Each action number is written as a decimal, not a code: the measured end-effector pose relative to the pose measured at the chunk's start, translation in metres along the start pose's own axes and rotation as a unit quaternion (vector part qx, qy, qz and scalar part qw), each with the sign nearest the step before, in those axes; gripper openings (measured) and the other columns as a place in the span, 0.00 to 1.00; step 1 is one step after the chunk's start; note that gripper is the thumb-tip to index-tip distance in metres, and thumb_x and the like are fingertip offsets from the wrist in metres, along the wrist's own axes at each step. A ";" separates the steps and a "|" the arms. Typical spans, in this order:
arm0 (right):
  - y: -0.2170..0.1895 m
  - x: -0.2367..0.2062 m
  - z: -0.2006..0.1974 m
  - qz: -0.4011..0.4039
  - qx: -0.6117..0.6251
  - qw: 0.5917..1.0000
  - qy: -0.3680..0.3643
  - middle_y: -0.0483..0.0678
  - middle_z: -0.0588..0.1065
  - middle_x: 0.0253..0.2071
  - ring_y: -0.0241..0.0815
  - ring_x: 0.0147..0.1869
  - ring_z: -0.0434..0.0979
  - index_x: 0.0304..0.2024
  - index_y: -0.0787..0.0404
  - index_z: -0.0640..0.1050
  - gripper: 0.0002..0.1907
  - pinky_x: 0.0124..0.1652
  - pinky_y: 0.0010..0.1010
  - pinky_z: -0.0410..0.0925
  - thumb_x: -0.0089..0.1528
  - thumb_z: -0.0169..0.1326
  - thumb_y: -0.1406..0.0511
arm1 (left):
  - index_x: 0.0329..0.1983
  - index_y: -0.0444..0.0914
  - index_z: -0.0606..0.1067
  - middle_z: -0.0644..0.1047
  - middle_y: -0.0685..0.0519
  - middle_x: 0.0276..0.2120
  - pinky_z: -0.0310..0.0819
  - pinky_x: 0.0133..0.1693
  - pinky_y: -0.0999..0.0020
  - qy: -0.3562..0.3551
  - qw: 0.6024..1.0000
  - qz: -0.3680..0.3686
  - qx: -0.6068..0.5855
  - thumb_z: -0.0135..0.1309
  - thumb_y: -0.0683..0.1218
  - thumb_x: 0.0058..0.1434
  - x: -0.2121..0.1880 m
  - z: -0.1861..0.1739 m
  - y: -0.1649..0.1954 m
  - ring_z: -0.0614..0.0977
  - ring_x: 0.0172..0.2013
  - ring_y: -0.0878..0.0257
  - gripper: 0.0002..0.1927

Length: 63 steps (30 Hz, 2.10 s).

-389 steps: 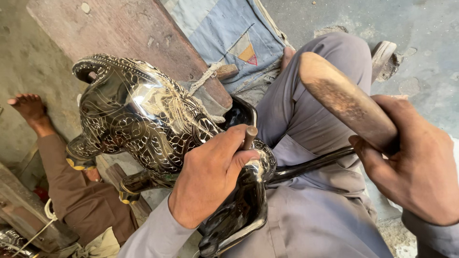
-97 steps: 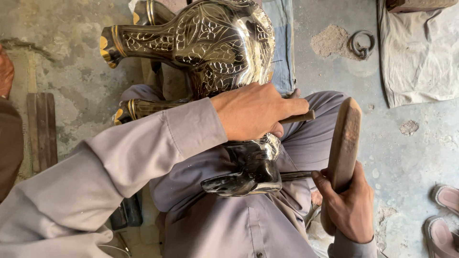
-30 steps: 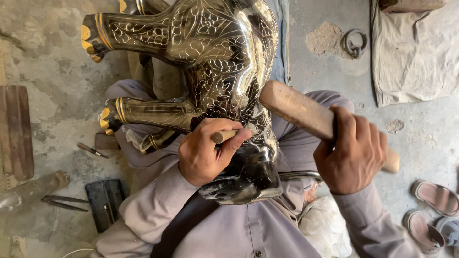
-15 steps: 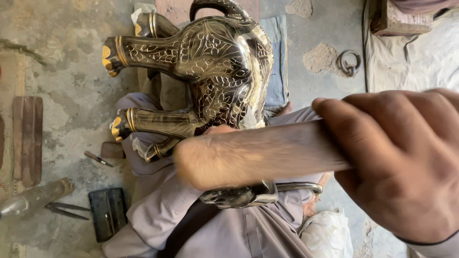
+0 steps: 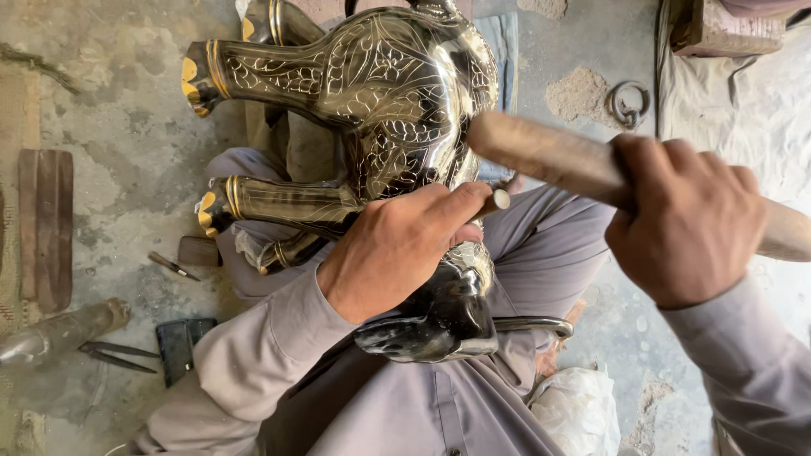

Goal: The person sits cross-legged on the floor with a brass camel figurine on their lap and engraves decorative patterns into its surface, holding a small chisel against the metal and striking it with a wooden mallet. They reposition the figurine and the chisel repeatedly to work different areas of the body and legs.

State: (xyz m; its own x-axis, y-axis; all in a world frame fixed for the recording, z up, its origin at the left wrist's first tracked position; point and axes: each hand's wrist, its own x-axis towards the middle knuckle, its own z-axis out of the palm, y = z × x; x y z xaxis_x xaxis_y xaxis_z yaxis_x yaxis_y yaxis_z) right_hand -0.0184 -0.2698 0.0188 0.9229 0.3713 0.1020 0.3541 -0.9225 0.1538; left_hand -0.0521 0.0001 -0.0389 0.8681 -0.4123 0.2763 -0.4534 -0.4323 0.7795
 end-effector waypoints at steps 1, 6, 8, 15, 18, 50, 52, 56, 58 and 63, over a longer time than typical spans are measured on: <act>-0.001 -0.003 0.004 -0.019 -0.008 0.999 0.032 0.50 0.76 0.33 0.47 0.30 0.72 0.51 0.60 0.80 0.13 0.35 0.44 0.66 0.63 0.58 0.71 | 0.56 0.35 0.71 0.78 0.47 0.33 0.82 0.28 0.66 -0.007 1.000 0.007 -0.002 0.59 0.41 0.67 0.003 -0.002 0.000 0.85 0.30 0.57 0.17; 0.000 -0.018 0.002 0.105 0.417 0.902 0.028 0.52 0.76 0.36 0.39 0.39 0.79 0.49 0.62 0.74 0.19 0.40 0.38 0.71 0.55 0.60 0.70 | 0.59 0.35 0.69 0.79 0.45 0.38 0.86 0.34 0.70 -0.041 0.999 0.031 -0.010 0.50 0.35 0.70 0.013 -0.006 0.000 0.88 0.42 0.54 0.15; 0.001 -0.020 -0.002 0.180 0.538 0.823 0.020 0.46 0.78 0.36 0.33 0.41 0.82 0.48 0.57 0.73 0.19 0.45 0.31 0.75 0.54 0.60 0.70 | 0.60 0.36 0.70 0.80 0.45 0.40 0.86 0.36 0.68 -0.050 0.998 0.028 -0.015 0.49 0.34 0.68 0.013 -0.007 -0.001 0.88 0.42 0.54 0.17; -0.006 -0.010 -0.011 0.045 0.283 0.952 0.105 0.49 0.78 0.35 0.41 0.37 0.79 0.48 0.68 0.75 0.17 0.41 0.35 0.73 0.57 0.62 0.71 | 0.61 0.36 0.70 0.80 0.47 0.37 0.86 0.32 0.72 -0.042 0.998 0.004 -0.039 0.50 0.36 0.71 0.006 -0.003 -0.004 0.87 0.40 0.57 0.16; -0.010 -0.003 -0.025 -0.034 0.108 0.990 0.083 0.49 0.77 0.31 0.44 0.29 0.76 0.46 0.66 0.79 0.15 0.36 0.37 0.69 0.56 0.63 0.75 | 0.52 0.37 0.72 0.78 0.48 0.34 0.81 0.32 0.64 -0.002 0.999 -0.037 0.029 0.60 0.48 0.68 -0.009 -0.001 -0.003 0.84 0.32 0.56 0.15; -0.061 -0.022 -0.108 -0.152 -0.067 0.986 0.009 0.51 0.77 0.42 0.47 0.44 0.78 0.52 0.61 0.81 0.26 0.43 0.35 0.73 0.49 0.64 0.71 | 0.47 0.35 0.74 0.80 0.48 0.40 0.81 0.41 0.66 0.189 0.976 -0.043 -0.101 0.59 0.41 0.67 -0.074 0.043 -0.038 0.84 0.40 0.58 0.09; -0.047 -0.043 -0.090 -0.026 0.070 0.997 -0.013 0.53 0.74 0.48 0.45 0.47 0.78 0.58 0.62 0.78 0.29 0.48 0.30 0.73 0.52 0.61 0.71 | 0.47 0.35 0.71 0.80 0.48 0.40 0.82 0.39 0.67 0.215 0.976 -0.032 -0.026 0.60 0.41 0.68 -0.061 0.019 -0.023 0.85 0.39 0.60 0.10; -0.013 -0.081 -0.035 0.172 0.235 0.956 0.023 0.55 0.74 0.46 0.44 0.45 0.77 0.56 0.67 0.73 0.23 0.48 0.29 0.72 0.63 0.64 0.62 | 0.55 0.35 0.65 0.81 0.50 0.38 0.85 0.37 0.72 0.152 0.984 0.002 -0.094 0.60 0.42 0.71 -0.017 -0.012 -0.015 0.87 0.38 0.62 0.17; -0.008 -0.100 -0.014 0.240 0.171 0.956 0.005 0.57 0.76 0.38 0.45 0.39 0.79 0.48 0.68 0.75 0.22 0.42 0.34 0.72 0.64 0.67 0.58 | 0.60 0.37 0.66 0.81 0.49 0.35 0.83 0.32 0.71 0.029 0.996 0.029 -0.073 0.58 0.42 0.72 0.005 -0.014 -0.015 0.86 0.34 0.61 0.18; -0.032 -0.128 0.032 0.405 0.266 0.867 -0.117 0.55 0.76 0.24 0.46 0.26 0.77 0.36 0.67 0.75 0.21 0.32 0.40 0.69 0.57 0.70 0.57 | 0.58 0.42 0.69 0.82 0.47 0.32 0.85 0.30 0.68 -0.172 0.978 0.113 -0.041 0.50 0.33 0.67 0.034 -0.013 -0.009 0.88 0.35 0.55 0.18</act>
State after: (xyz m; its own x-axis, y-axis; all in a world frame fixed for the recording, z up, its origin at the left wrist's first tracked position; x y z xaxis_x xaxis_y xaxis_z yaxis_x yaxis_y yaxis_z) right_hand -0.1427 -0.2909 -0.0306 0.8848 -0.3952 -0.2466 -0.4620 -0.8123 -0.3558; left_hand -0.0158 0.0005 -0.0293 0.6216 -0.7414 0.2529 -0.5960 -0.2381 0.7669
